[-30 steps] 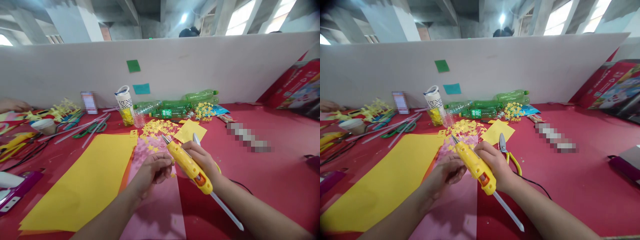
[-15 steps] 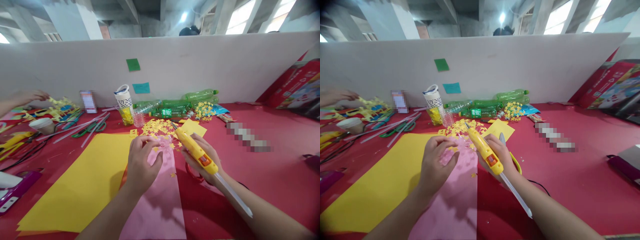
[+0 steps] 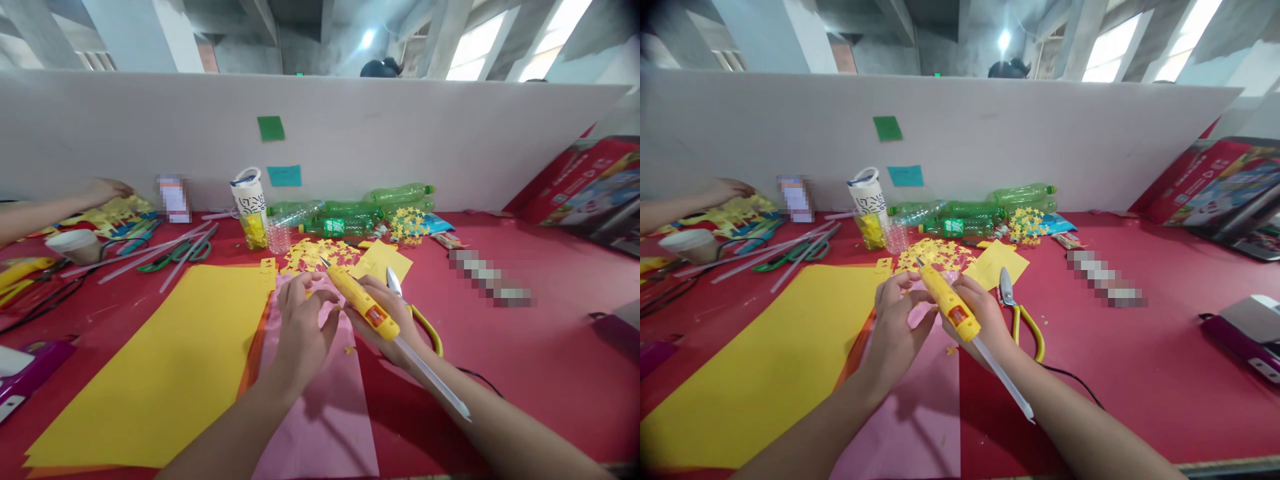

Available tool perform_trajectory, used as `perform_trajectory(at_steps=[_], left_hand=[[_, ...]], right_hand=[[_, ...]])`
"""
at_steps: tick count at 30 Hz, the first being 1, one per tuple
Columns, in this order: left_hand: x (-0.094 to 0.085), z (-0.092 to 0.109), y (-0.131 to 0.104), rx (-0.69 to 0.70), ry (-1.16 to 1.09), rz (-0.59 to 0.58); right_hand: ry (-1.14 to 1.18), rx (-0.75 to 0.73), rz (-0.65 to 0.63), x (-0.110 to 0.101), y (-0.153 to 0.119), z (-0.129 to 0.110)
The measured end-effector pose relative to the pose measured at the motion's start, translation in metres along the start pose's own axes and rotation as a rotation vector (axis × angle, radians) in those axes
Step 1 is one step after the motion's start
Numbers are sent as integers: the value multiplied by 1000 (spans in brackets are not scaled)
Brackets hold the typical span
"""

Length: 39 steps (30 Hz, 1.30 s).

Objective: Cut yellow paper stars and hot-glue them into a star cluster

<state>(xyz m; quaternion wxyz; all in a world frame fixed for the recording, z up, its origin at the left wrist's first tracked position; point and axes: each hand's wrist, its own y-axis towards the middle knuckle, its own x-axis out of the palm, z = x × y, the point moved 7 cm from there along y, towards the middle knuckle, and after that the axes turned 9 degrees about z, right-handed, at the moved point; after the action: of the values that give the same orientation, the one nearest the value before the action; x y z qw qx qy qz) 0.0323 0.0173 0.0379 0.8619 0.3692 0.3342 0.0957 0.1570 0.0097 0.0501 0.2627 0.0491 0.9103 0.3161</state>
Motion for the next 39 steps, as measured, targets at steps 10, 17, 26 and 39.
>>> perform_trajectory(at_steps=[10,17,26,39], left_hand=[[0,3,3,-23,-38,33],[0,2,4,-49,-82,50],[-1,4,2,-72,-136,-13],[1,1,4,-91,-136,32]], right_hand=[[-73,3,85,4,-1,9],[-62,6,106,2,-1,9],[-78,43,89,3,-2,10],[-81,31,86,5,-2,11]])
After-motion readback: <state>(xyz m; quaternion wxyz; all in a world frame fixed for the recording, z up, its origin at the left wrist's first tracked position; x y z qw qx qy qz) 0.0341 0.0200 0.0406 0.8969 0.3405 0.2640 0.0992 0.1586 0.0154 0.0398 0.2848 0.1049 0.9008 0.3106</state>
